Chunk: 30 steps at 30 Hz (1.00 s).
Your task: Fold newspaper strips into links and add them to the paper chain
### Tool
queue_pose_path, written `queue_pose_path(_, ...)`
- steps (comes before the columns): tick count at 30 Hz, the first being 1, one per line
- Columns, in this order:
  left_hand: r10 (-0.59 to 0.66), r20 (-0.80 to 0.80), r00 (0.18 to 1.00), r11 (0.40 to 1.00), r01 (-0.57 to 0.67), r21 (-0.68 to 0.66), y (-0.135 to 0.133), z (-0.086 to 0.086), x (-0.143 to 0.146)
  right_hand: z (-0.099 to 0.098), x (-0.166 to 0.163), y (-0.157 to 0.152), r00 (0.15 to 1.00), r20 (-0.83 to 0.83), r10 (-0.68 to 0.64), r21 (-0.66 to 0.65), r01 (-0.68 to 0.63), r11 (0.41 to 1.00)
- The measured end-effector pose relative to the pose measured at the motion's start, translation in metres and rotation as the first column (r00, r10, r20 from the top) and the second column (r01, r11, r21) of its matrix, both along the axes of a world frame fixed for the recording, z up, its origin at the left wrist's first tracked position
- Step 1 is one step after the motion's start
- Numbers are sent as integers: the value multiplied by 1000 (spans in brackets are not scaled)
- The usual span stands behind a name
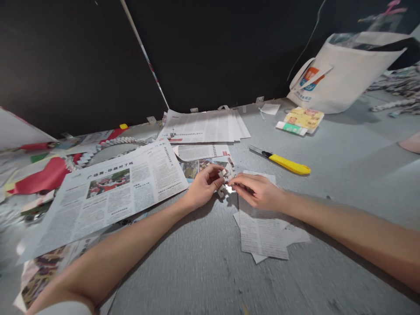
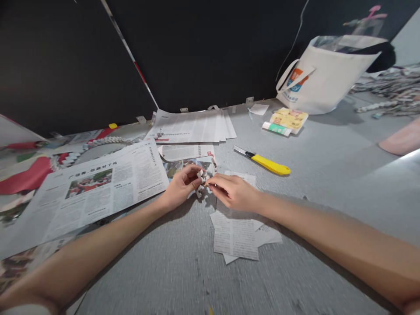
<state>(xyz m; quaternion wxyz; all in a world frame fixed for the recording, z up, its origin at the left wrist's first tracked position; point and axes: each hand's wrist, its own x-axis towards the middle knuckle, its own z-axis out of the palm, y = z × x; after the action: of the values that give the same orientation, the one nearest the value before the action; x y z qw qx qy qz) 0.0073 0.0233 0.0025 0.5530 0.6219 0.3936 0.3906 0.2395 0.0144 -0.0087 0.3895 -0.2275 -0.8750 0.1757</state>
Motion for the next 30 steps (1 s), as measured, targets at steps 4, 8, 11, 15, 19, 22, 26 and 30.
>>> queue_pose_path(4,5,10,1000,1000,-5,26,0,-1,0,0,0,0,1000,3,1,-10,-1,1000)
queue_pose_path(8,-4,-19,1000,999,5,54,0,-2,0,-2,0,1,1000,7,-17,-29,17,999)
queue_pose_path(11,-23,-47,999,996,27,86,0,0,0,-3,0,2,999,28,-34,-46,35,998)
queue_pose_path(15,-25,-51,998,994,31,106,0,1,0,-3,0,3,998,43,-43,-59,45,997)
queue_pose_path(19,-14,-52,999,996,19,92,-1,0,1,0,0,2,999,24,-31,-63,32,997)
queue_pose_path(22,0,-43,999,996,4,87,-2,0,1,1,0,1,999,25,-33,-68,35,997)
queue_pose_path(26,3,-47,999,996,1,94,-2,0,1,2,0,1,998,36,-45,-64,47,997)
queue_pose_path(30,10,-49,999,996,-6,89,-1,0,1,1,0,1,999,31,-38,-64,40,997)
